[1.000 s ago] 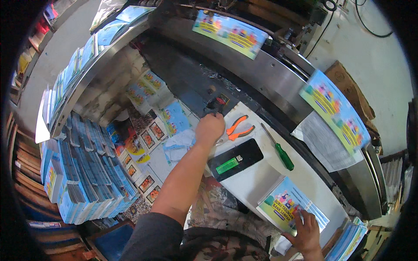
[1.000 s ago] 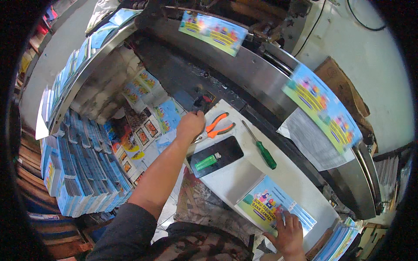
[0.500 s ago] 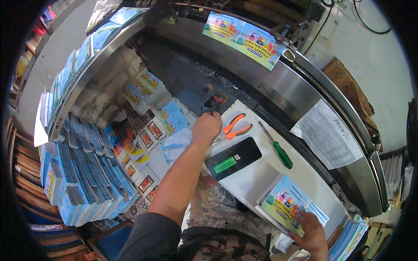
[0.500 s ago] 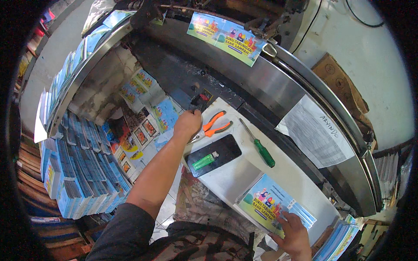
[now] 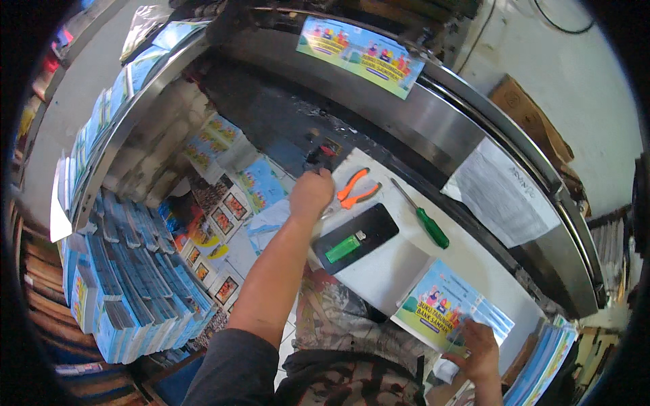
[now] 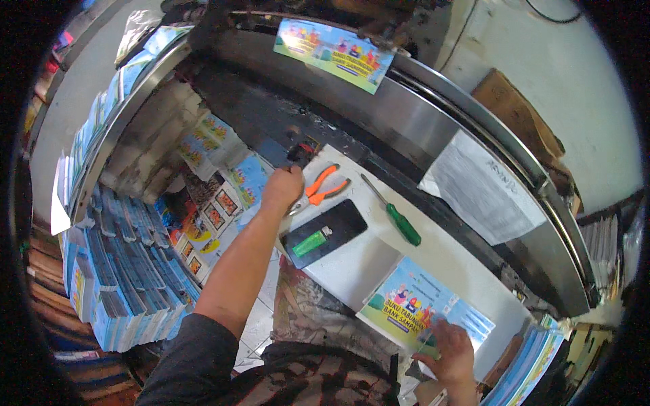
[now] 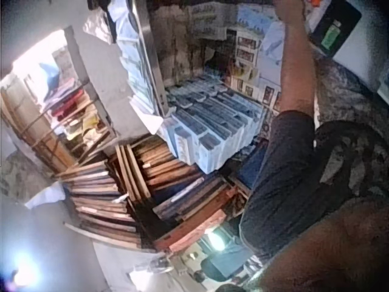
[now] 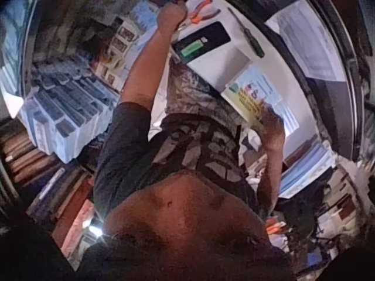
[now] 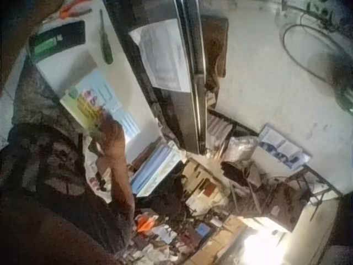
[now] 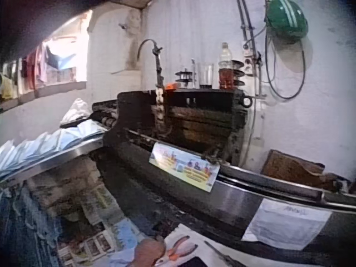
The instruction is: The person operates a paper-folding or book-binding machine by feeding printed sheets into the mechanism, using a small tool to adjust the internal components, and removing the processed items.
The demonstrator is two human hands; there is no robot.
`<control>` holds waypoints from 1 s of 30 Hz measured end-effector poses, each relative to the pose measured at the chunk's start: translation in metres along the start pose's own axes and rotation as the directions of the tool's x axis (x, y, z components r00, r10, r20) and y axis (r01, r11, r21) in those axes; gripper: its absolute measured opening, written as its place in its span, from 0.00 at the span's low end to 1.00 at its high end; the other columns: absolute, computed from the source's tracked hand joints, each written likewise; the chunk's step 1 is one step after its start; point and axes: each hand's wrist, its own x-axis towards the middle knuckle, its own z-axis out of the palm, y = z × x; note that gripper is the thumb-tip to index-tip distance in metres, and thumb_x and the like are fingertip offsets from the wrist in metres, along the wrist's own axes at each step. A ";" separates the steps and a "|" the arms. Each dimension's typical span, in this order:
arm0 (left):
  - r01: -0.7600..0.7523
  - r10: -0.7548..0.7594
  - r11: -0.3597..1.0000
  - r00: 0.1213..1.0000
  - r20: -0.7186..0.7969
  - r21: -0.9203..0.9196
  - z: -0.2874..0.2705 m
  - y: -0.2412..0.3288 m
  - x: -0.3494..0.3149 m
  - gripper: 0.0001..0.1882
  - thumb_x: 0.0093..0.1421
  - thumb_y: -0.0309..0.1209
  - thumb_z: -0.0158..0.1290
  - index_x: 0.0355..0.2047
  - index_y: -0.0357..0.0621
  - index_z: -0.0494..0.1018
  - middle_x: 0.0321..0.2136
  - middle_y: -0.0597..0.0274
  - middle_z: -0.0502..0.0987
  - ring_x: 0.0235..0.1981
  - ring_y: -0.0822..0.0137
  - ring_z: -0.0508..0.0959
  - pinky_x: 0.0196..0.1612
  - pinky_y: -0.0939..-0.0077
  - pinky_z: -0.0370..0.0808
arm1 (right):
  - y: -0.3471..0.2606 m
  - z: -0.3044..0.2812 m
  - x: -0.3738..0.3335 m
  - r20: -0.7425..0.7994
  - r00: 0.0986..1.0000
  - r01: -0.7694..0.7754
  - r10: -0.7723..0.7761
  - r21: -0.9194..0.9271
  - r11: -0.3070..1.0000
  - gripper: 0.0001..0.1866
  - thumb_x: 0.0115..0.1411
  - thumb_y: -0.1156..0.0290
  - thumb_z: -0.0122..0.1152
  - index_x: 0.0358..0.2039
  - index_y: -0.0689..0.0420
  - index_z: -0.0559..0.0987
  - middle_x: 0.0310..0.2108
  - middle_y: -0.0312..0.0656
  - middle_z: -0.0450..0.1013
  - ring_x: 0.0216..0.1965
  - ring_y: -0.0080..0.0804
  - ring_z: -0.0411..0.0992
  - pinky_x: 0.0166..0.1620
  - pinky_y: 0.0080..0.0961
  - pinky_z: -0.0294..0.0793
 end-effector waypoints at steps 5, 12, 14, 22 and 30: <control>-0.221 0.209 0.949 0.975 0.077 0.224 0.014 -0.032 0.023 0.24 0.67 0.41 0.35 0.41 0.32 0.74 0.37 0.34 0.78 0.44 0.35 0.77 0.49 0.47 0.73 | -0.006 -0.009 0.015 0.007 0.999 -0.043 0.044 -0.101 0.994 0.40 0.41 0.53 0.73 0.54 0.60 0.74 0.60 0.51 0.63 0.53 0.55 0.66 0.55 0.45 0.67; -0.254 0.273 0.936 0.961 -0.044 0.243 0.026 -0.053 0.057 0.25 0.63 0.45 0.41 0.38 0.33 0.76 0.41 0.29 0.76 0.47 0.35 0.75 0.52 0.48 0.69 | -0.024 -0.001 -0.002 -0.046 0.999 -0.018 0.012 -0.127 0.992 0.34 0.45 0.55 0.71 0.51 0.59 0.76 0.58 0.47 0.66 0.53 0.44 0.67 0.53 0.42 0.67; -0.368 0.386 0.828 0.921 0.046 0.423 0.028 -0.049 0.053 0.27 0.62 0.46 0.40 0.36 0.31 0.77 0.42 0.30 0.76 0.48 0.36 0.75 0.53 0.49 0.68 | -0.026 0.001 -0.006 -0.050 0.998 -0.035 0.029 -0.134 0.990 0.35 0.43 0.56 0.72 0.51 0.60 0.75 0.58 0.47 0.66 0.54 0.45 0.66 0.54 0.43 0.67; -0.256 0.281 0.928 0.958 -0.059 0.272 0.015 -0.047 0.051 0.18 0.60 0.39 0.48 0.40 0.34 0.72 0.38 0.35 0.78 0.44 0.40 0.78 0.47 0.48 0.73 | -0.032 0.004 -0.004 -0.013 0.998 -0.068 0.067 -0.179 0.981 0.39 0.41 0.56 0.71 0.54 0.61 0.73 0.59 0.46 0.64 0.57 0.43 0.63 0.55 0.43 0.65; -0.304 0.325 0.866 0.946 0.017 0.396 0.014 -0.035 0.030 0.14 0.62 0.34 0.44 0.43 0.39 0.71 0.40 0.34 0.77 0.43 0.37 0.77 0.47 0.47 0.73 | 0.004 -0.064 0.014 0.262 0.961 -0.173 0.085 0.333 0.927 0.19 0.51 0.68 0.63 0.45 0.58 0.79 0.49 0.46 0.74 0.45 0.47 0.74 0.46 0.38 0.75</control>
